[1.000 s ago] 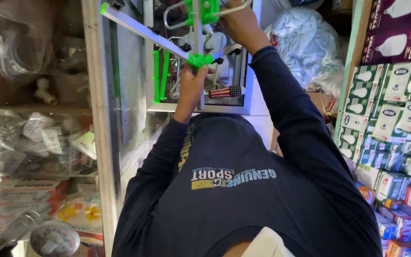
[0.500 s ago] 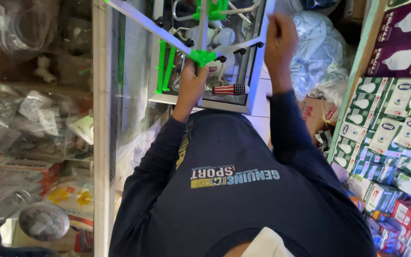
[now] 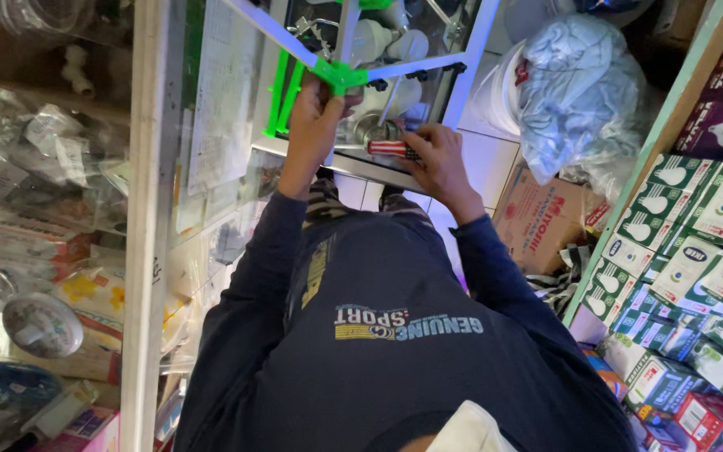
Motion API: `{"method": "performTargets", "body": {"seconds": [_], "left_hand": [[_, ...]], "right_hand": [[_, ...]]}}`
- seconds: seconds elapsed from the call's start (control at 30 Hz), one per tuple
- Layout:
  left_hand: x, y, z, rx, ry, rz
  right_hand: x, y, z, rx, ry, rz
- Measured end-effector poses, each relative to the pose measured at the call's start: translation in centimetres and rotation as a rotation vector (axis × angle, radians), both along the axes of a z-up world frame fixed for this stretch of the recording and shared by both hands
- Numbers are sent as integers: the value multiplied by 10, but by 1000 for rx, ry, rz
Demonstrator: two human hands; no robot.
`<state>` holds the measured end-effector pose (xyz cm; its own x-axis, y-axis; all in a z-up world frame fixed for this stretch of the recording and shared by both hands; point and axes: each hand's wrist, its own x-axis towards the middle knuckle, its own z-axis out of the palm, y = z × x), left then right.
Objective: The person assembles a digital TV antenna by fitting metal bars into green plastic brackets and tightening components using a screwdriver.
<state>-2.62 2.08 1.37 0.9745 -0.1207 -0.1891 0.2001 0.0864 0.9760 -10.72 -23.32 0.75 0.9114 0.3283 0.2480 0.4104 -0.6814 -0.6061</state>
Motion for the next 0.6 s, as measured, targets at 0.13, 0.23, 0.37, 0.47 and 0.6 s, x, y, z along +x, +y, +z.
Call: {"method": "performTargets", "body": {"seconds": [0.13, 0.23, 0.37, 0.47, 0.6], "left_hand": [[-5, 5, 1, -64, -5, -11], [-3, 12, 1, -119, 25, -44], [10, 13, -11, -140, 81, -81], [12, 11, -23, -161, 64, -102], [13, 8, -36, -183, 24, -107]], "right_hand": [[-31, -31, 9, 229, 228, -115], [-57, -30, 24, 296, 280, -276], [-60, 8, 21, 147, 178, -348], [-54, 48, 5, -16, 130, -430], [-46, 69, -4, -116, 180, -547]]}}
